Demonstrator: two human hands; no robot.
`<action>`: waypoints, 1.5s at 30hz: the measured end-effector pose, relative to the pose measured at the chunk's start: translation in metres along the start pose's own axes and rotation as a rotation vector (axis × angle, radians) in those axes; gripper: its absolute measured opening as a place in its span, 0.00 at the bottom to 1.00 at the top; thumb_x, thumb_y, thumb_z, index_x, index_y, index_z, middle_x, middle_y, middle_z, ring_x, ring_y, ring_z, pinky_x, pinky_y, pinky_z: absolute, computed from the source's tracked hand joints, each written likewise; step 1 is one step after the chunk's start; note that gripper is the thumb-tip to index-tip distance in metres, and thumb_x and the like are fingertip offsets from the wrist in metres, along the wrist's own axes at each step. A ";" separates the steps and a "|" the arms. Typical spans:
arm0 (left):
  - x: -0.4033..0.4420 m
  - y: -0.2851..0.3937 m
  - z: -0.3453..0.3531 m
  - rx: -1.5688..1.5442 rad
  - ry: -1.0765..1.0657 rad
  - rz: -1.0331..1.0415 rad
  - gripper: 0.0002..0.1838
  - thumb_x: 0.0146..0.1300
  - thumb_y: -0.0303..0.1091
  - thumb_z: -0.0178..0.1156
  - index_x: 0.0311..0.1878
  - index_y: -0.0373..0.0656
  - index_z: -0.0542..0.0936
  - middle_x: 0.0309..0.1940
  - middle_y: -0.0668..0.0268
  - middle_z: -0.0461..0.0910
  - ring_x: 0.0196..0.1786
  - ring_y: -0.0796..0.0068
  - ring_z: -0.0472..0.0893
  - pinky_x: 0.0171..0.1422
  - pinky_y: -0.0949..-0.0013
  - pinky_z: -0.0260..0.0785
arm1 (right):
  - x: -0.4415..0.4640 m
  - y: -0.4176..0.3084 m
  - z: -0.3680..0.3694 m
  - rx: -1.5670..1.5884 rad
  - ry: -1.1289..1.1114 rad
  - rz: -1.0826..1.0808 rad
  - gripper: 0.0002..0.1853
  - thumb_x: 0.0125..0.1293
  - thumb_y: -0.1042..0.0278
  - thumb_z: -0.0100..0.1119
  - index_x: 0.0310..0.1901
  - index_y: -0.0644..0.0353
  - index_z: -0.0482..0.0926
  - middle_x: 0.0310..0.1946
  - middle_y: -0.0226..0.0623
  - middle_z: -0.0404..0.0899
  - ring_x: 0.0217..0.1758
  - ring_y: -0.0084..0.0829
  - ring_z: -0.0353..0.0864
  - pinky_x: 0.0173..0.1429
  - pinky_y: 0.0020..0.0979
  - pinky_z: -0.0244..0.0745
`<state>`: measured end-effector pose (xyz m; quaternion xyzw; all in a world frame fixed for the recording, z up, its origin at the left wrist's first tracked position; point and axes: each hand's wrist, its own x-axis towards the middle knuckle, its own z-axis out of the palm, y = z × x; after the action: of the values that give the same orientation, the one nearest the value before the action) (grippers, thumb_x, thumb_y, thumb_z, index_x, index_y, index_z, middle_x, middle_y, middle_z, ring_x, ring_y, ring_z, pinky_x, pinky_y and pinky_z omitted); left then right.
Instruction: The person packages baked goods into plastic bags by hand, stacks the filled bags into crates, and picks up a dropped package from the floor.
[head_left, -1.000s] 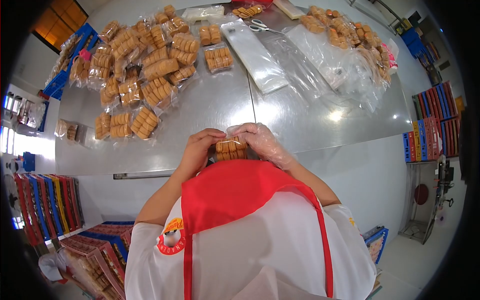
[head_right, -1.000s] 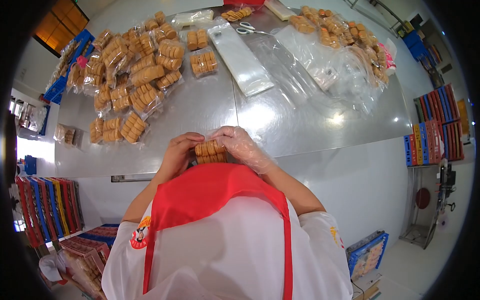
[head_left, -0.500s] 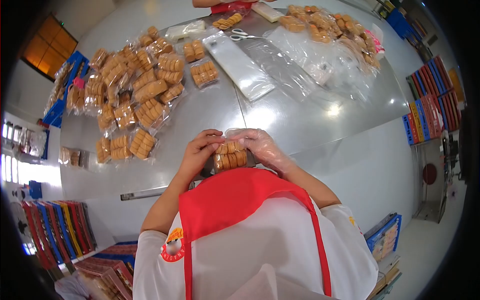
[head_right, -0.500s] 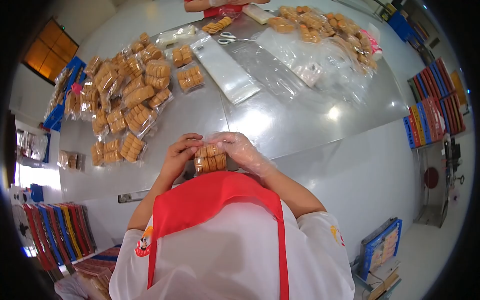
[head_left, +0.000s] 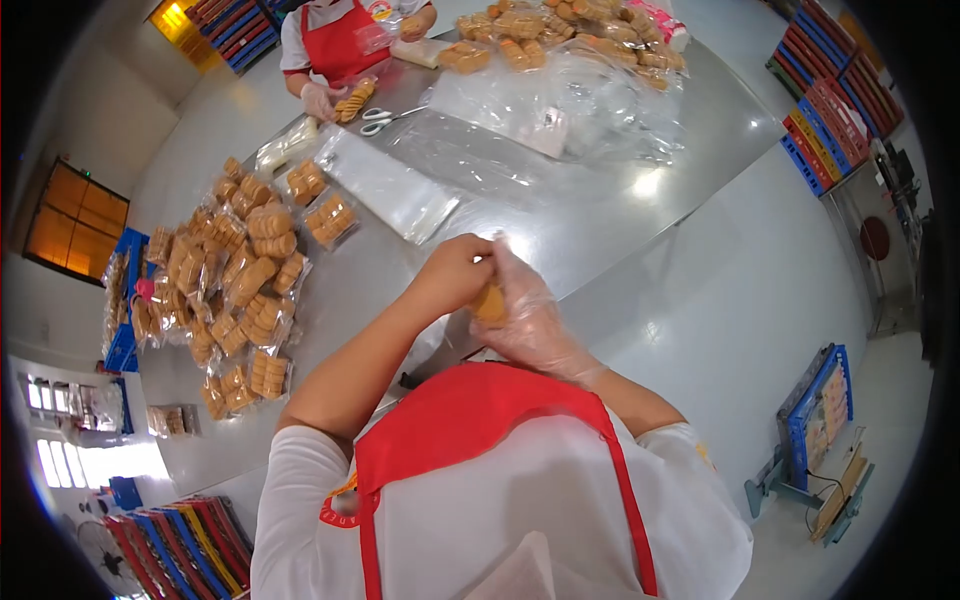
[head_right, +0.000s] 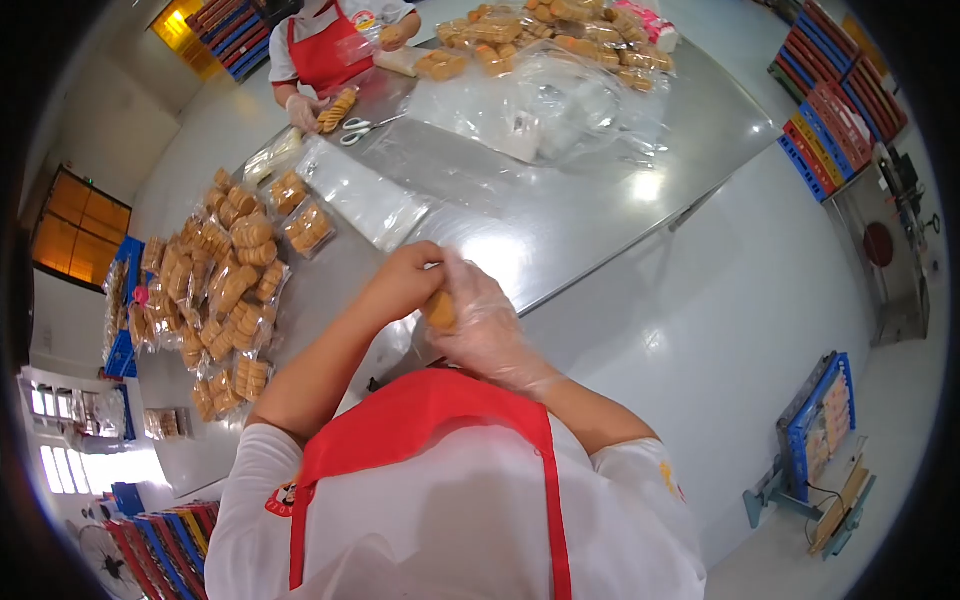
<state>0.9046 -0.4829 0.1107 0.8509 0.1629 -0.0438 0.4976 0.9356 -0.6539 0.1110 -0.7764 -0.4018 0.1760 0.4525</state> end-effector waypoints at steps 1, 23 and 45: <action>0.003 0.036 -0.001 -0.017 -0.072 -0.091 0.17 0.68 0.40 0.62 0.52 0.37 0.83 0.33 0.60 0.84 0.32 0.75 0.83 0.33 0.68 0.76 | -0.003 0.009 -0.009 0.197 0.053 0.080 0.55 0.53 0.61 0.73 0.76 0.69 0.48 0.63 0.54 0.69 0.67 0.49 0.71 0.73 0.42 0.65; 0.128 0.089 0.011 1.037 0.078 0.460 0.14 0.53 0.20 0.57 0.45 0.34 0.75 0.48 0.52 0.72 0.46 0.49 0.78 0.48 0.54 0.74 | 0.027 0.088 -0.107 1.491 0.442 -0.062 0.41 0.54 0.73 0.61 0.72 0.67 0.61 0.60 0.42 0.73 0.63 0.38 0.76 0.68 0.41 0.73; -0.025 0.110 -0.011 0.968 0.271 0.531 0.26 0.54 0.28 0.61 0.58 0.27 0.75 0.75 0.49 0.60 0.32 0.57 0.83 0.35 0.61 0.79 | 0.078 -0.021 -0.048 1.404 -0.016 0.342 0.21 0.73 0.56 0.54 0.62 0.59 0.72 0.52 0.37 0.79 0.52 0.32 0.81 0.54 0.36 0.80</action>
<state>0.9156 -0.5286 0.2140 0.9917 -0.0331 0.1229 0.0193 1.0043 -0.6140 0.1610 -0.3532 -0.0700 0.4668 0.8077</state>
